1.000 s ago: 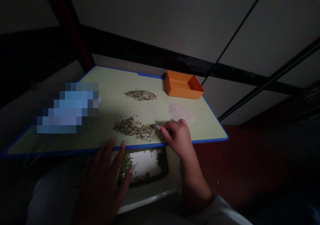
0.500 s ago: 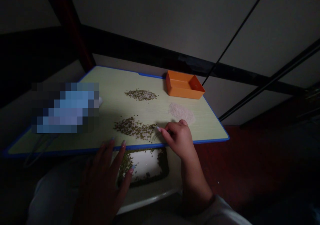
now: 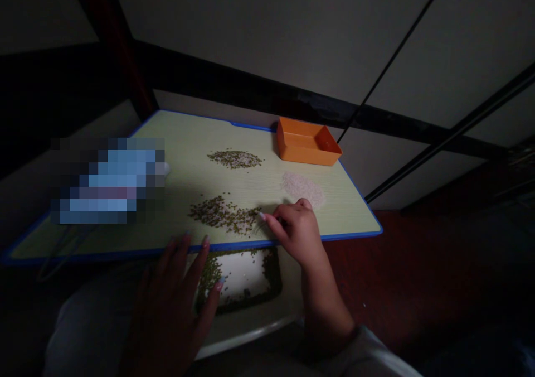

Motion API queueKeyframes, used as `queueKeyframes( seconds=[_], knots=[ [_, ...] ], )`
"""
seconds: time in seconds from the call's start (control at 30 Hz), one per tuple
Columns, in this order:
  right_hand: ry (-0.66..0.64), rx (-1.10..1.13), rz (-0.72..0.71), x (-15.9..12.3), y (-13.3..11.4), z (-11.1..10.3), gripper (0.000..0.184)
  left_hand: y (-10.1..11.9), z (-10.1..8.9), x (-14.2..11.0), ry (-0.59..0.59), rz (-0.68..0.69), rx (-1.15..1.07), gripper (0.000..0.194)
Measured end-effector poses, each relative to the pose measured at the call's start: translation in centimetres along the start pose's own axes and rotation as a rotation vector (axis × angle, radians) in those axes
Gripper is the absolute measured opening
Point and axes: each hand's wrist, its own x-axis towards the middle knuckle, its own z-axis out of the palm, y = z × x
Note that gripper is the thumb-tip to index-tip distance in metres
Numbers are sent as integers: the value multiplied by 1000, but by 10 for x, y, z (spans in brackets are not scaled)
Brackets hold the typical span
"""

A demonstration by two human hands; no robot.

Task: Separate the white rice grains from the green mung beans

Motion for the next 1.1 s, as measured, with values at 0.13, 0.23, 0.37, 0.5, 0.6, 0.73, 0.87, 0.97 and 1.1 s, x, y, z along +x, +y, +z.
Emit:
queueKeyframes(
  seconds=[0.13, 0.23, 0.37, 0.5, 0.6, 0.73, 0.87, 0.97, 1.1],
  knots=[
    [-11, 2, -14, 1, -2, 0, 32, 0, -1, 0, -28, -1, -15, 82],
    [-17, 14, -26, 1, -3, 0, 32, 0, -2, -1, -20, -9, -21, 81],
    [-24, 27, -48, 0, -3, -1, 32, -1, -2, -2, -3, -4, -18, 80],
    [-15, 61, -100, -2, -1, -1, 33, 0, 0, 0, 31, 20, -2, 78],
    [11, 61, -110, -2, -1, -1, 36, 1, 1, 1, 34, 20, 12, 76],
    [20, 19, -90, -2, -5, 1, 37, -1, 0, -1, 36, 46, 33, 78],
    [-27, -70, -80, -1, -12, 4, 35, -2, -1, -2, 13, 51, 36, 81],
    [-29, -171, -7, 2, -14, 6, 33, -1, -1, -1, 45, 47, 44, 79],
    [8, -263, 105, 4, -8, 5, 29, 2, 0, 0, 69, 58, 42, 77]
  ],
)
